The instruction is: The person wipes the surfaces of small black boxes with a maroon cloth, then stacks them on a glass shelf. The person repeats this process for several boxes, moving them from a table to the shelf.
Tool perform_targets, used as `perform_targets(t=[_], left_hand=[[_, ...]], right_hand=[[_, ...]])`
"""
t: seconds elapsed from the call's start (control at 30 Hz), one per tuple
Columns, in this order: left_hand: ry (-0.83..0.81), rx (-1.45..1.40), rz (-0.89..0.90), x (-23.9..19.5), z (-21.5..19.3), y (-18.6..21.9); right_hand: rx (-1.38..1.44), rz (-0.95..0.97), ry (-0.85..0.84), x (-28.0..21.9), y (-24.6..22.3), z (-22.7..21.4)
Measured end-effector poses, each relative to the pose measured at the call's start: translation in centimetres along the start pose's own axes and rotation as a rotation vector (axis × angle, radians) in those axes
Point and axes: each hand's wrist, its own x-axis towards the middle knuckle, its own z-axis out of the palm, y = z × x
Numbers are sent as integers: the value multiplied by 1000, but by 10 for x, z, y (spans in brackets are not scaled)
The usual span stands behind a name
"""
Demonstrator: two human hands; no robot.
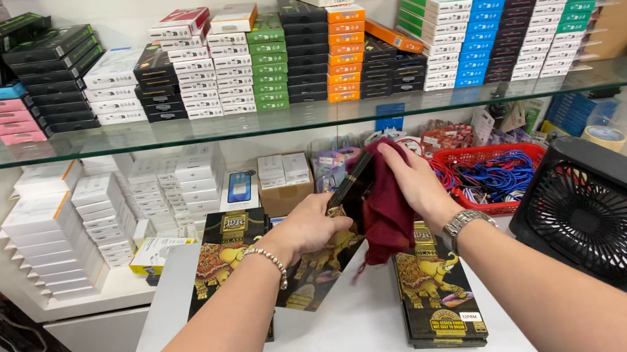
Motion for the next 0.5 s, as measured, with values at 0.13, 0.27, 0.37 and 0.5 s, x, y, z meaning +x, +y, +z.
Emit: perform_targets(t=[0.13, 0.27, 0.37, 0.5], left_hand=[[73, -399, 140, 2, -2, -6], [289, -915, 29, 22, 2, -3], [509, -1191, 92, 36, -9, -8], [730, -1472, -47, 40, -33, -30]], right_hand=[[114, 259, 240, -6, 1, -11], [212, 107, 145, -21, -3, 29], [-394, -413, 3, -59, -3, 68], [-559, -521, -5, -100, -16, 81]])
